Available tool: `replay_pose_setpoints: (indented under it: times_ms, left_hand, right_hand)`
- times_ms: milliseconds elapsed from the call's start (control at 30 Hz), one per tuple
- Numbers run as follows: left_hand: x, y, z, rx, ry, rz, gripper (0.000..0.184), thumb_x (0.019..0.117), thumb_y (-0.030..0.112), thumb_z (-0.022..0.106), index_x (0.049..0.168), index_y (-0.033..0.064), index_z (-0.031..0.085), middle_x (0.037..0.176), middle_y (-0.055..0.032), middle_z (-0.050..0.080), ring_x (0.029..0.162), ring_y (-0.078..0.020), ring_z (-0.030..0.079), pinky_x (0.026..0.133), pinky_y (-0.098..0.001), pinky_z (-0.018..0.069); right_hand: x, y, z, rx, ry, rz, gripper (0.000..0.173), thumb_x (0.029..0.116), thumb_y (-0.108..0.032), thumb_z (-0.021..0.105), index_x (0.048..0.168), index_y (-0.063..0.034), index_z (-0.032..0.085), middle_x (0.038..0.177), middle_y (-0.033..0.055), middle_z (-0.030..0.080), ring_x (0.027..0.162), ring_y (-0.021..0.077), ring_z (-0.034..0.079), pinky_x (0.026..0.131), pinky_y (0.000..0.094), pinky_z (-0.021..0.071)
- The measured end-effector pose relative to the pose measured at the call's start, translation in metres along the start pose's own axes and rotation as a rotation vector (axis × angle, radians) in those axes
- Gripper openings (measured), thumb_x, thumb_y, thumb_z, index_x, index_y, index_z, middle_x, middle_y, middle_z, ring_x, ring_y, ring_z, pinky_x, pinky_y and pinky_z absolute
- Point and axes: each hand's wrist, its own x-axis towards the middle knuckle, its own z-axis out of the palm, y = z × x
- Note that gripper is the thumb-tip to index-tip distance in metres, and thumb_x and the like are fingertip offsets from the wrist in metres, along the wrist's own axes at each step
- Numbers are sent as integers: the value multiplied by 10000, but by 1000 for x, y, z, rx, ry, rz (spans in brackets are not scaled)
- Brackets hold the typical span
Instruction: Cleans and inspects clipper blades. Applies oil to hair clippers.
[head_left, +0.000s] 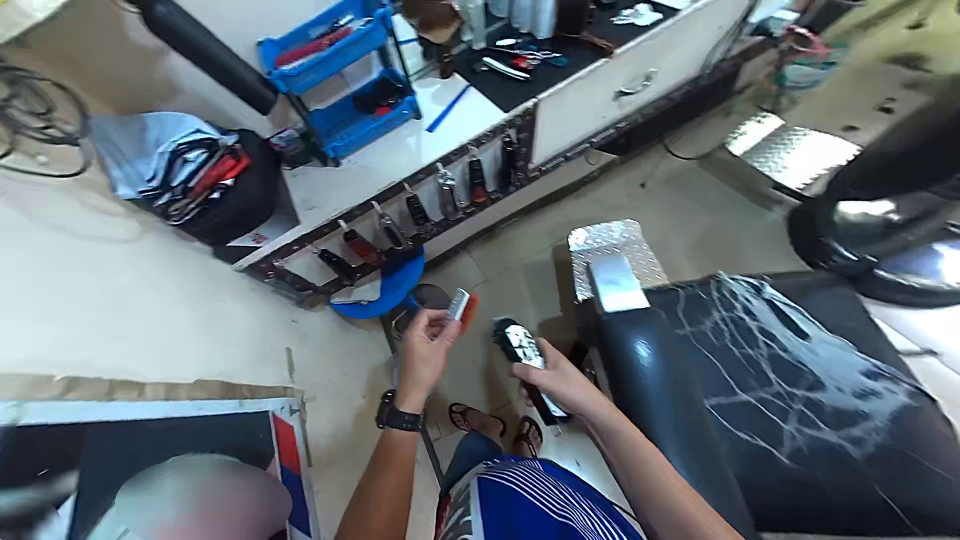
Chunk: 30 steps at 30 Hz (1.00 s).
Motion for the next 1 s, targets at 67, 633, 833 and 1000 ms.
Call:
replay_pose_setpoints:
  times_ms: [67,633,833,1000]
  left_hand:
    - [-4,-13,-1,-291,-82,-64,308,980,131,656,1221,-56,620,1060,-138,710,902,-223,719,799,-402,628]
    - [-53,-207,-104,-661,317,-785,410,1055,229,573,1386,-8,520,1147,-173,674,912,-206,690,831,-365,582]
    - [-70,-214,-120,-520,207,-788,377,1037,236,614,1334,3,612,1225,-182,673,1061,-253,681,934,-430,564]
    - [-66,-199,-125,-415,318,-662,391,1015,241,636,1336,17,623,1166,-163,715,1001,-247,719,900,-441,593]
  right_hand:
    - [12,3,1,153,-135,-45,665,877,-385,681,1411,-72,436,1014,89,712,607,158,650,522,299,570]
    - [169,-118,134,-86,-824,-96,680,849,-414,773,1366,-104,457,862,38,659,541,109,595,470,257,530]
    - [220,-174,209,81,-846,-308,729,866,-468,775,1386,-61,465,895,36,656,594,106,611,520,253,549]
    - [252,-215,255,-14,-1028,-284,569,898,-369,753,1325,-47,560,824,37,647,568,87,596,529,231,544]
